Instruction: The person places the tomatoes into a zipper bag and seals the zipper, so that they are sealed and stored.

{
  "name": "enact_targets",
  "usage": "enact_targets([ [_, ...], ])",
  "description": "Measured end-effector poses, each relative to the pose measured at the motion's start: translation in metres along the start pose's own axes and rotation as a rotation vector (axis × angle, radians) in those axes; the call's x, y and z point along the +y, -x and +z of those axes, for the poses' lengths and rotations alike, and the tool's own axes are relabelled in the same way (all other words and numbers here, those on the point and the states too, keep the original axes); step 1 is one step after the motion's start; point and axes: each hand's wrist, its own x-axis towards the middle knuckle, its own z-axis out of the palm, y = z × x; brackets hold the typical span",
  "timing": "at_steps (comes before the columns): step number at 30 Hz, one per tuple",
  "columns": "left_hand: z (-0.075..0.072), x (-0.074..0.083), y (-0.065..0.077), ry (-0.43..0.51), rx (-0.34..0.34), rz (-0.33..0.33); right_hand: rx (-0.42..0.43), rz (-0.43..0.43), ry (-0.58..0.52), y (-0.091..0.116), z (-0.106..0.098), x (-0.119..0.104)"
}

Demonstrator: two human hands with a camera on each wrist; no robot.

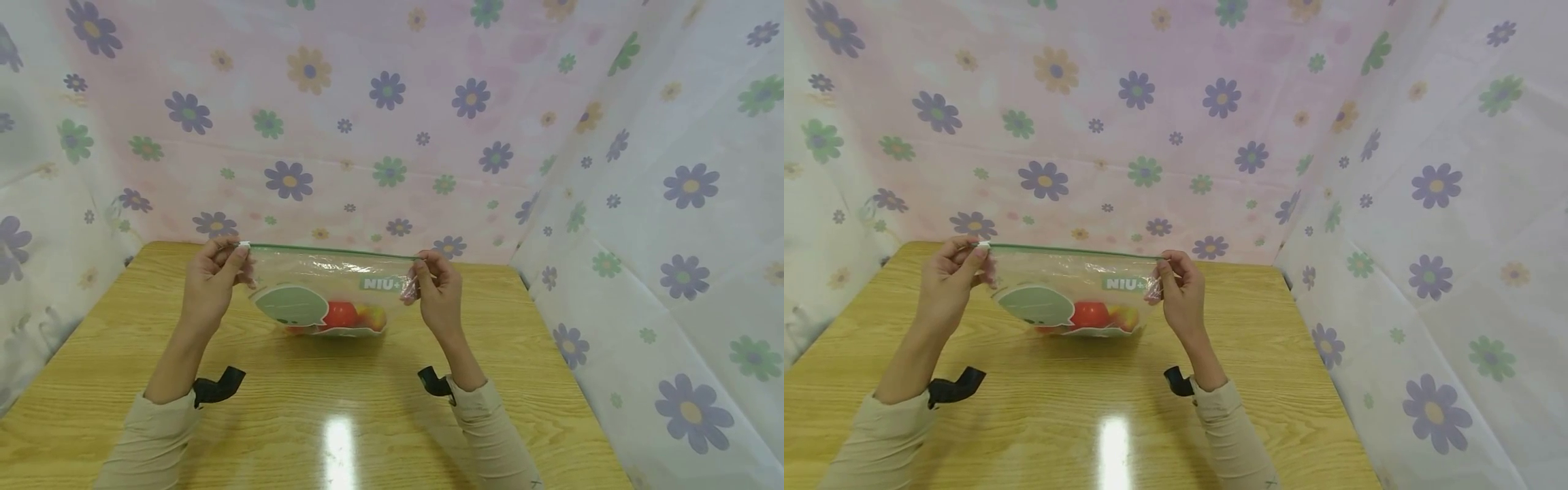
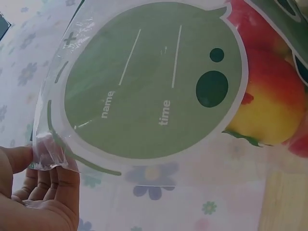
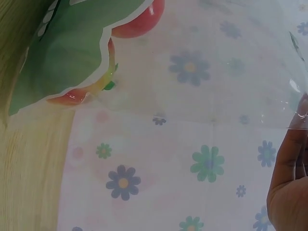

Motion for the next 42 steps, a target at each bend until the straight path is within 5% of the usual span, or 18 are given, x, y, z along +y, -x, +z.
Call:
enact_targets([
  [7,0.003,0.008,0.001,-0.091,0.061,0.084,-0.011,0.030,0.004,0.001,-0.001,-0.016],
  [13,0.005,0.021,-0.002,-0.101,0.027,0.164,-0.063,0.081,-0.046,0.000,-0.007,-0.035],
  [21,0.004,0.002,-0.009,-0.124,-0.060,0.036,-0.105,0.206,0.004,-0.007,-0.019,-0.019],
  [28,0.005,-0.016,-0.020,-0.111,-0.083,0.000,-0.122,0.216,0.123,-0.024,-0.027,0.001],
  [42,0.007,-0.042,-0.020,-0.247,-0.167,-0.119,-0.105,0.324,0.093,-0.031,-0.033,0.036],
])
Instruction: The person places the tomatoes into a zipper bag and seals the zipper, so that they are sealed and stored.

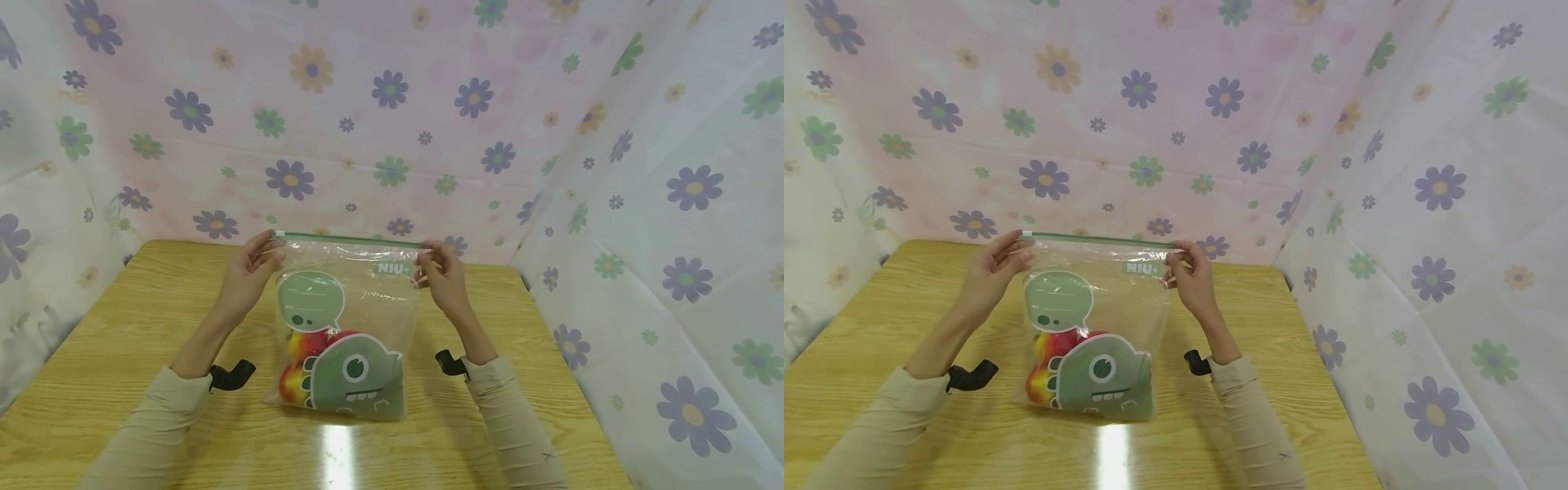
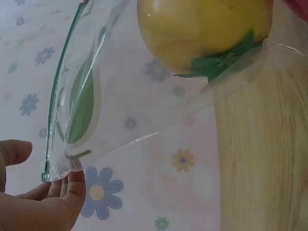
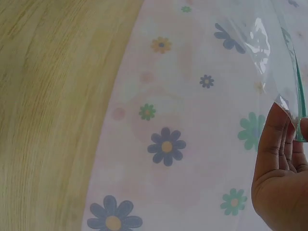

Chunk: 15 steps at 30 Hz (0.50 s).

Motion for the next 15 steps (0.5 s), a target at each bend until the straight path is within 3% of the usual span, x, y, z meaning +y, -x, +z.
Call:
enact_targets([
  [10,0.004,-0.004,0.003,-0.020,-0.015,-0.094,-0.003,-0.027,0.035,-0.002,0.001,0.012],
  [15,0.001,-0.009,0.003,-0.087,-0.048,-0.117,-0.038,-0.045,0.126,-0.004,-0.002,0.018],
])
